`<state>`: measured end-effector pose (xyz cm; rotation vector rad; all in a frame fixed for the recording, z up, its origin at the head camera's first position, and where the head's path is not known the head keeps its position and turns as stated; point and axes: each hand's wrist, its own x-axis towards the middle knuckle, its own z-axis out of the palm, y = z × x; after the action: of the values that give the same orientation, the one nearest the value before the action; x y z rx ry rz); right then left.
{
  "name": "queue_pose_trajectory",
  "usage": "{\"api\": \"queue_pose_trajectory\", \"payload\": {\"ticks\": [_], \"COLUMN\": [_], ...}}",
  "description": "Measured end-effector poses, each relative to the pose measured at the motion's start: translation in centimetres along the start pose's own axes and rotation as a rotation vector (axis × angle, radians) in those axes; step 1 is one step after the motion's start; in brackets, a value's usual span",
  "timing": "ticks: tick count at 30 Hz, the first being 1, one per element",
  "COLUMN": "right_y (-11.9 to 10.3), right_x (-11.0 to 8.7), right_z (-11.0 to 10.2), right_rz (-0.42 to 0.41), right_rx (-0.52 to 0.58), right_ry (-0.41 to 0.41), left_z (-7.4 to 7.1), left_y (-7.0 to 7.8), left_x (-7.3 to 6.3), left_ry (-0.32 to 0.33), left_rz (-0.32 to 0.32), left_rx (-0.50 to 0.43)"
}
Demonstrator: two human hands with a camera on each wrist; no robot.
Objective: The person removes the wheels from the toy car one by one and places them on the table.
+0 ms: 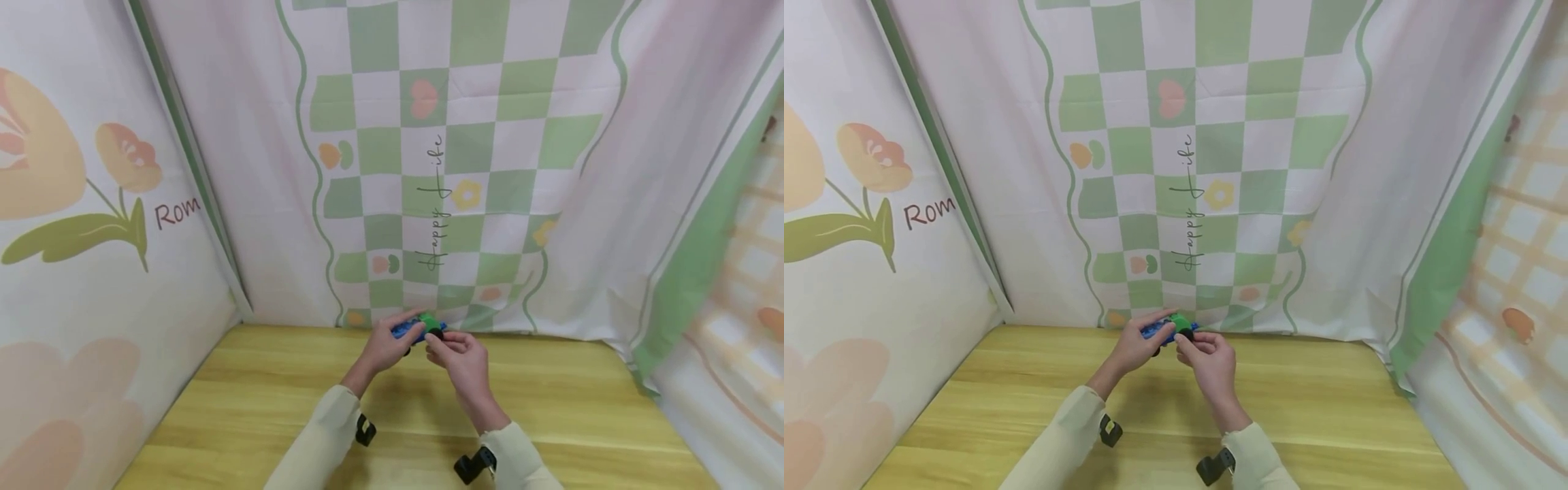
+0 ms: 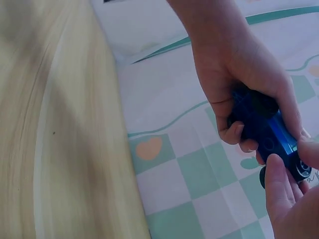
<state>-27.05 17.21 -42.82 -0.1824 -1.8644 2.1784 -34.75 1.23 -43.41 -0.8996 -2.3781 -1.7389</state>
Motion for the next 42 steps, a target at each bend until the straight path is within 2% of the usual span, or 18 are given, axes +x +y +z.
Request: {"api": "queue_pose_trajectory", "payload": {"ticks": [3,6,12,21,23,32,42], "right_y": [0.01,0.06,0.11,-0.35,-0.48,-0.36,-0.09], "right_x": [0.1,0.2,0.34,0.38,0.37,0.51,0.64], "right_z": [0.22,0.36,0.28,0.23,0.27,0.38,0.17], "right_rz": [0.01,-0.016,-0.11,-0.253,-0.268,-0.259,-0.268], "right_rx": [0.016,-0.024,-0.221,-0.539,-0.581,-0.607,-0.604], "right_ry": [0.028,0.051,0.081,0.069,0.063,0.045,0.03], "left_z": [0.03,-0.05,-0.32,-0.43,-0.44,-0.51,-0.51], "left_y": [0.01,-0.11,-0.21,-0.04,0.01,0.13,0.18], "left_x": [0.02,0.08,0.3,0.32,0.31,0.37,0.46], "left_ry": [0.004,-0.012,-0.041,-0.043,-0.044,-0.056,-0.063], "left_rz": [0.006,-0.002,-0.009,-0.009,-0.015,-0.055,-0.033], "left_rx": [-0.003,-0.012,-0.006,0.016,0.014,0.021,0.025]}}
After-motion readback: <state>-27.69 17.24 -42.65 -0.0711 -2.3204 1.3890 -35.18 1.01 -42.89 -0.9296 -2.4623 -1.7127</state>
